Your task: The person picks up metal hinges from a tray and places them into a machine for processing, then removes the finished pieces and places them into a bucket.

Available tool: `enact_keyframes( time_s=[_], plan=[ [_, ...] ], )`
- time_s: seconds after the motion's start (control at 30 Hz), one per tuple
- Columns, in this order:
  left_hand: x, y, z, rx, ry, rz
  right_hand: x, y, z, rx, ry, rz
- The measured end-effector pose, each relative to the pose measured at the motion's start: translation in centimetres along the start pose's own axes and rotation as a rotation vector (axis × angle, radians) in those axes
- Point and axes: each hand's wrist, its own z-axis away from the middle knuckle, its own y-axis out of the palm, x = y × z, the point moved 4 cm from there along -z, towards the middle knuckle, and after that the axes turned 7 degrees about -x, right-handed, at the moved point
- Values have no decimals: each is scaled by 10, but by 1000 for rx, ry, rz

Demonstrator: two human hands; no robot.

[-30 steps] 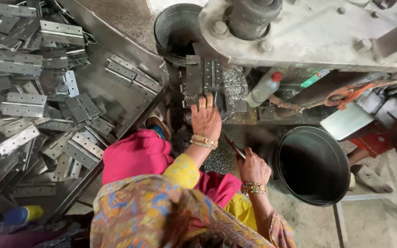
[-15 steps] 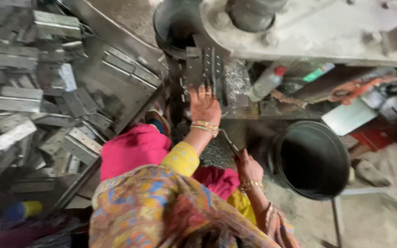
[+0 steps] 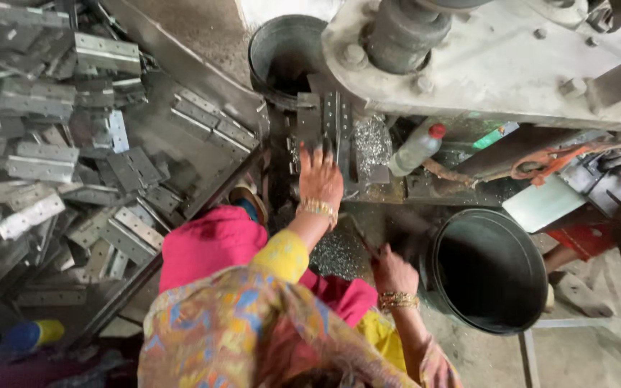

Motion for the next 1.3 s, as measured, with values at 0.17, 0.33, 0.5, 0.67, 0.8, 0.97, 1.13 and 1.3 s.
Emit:
enact_keyframes(
  time_s=[0.17,0.33,0.5,0.67,0.8,0.97,1.13,1.3],
  plan=[
    [-4,16,-17,-110,-72,-2,6,21,4,-93,-70,-140],
    [4,11,-6,9,-24,92,0,25,-1,-77,-111,-175],
    [9,12,-44,-74,-68,-29,6,-9,1,-40,10,-15],
    [9,11,-24,-19,-41,47,9,19,-3,-24,-74,-220],
    [10,15,-39,94,-38,12,12,-25,3,10,-34,-4],
    [7,27,-58,-31,-92,17,5,26,5,-50,-45,-149],
    [4,19,-49,68,-66,51,-10,44,-8,-53,-156,-216],
    [8,0,14,-34,73,122,32,-86,8,-289,-253,13]
  ],
)
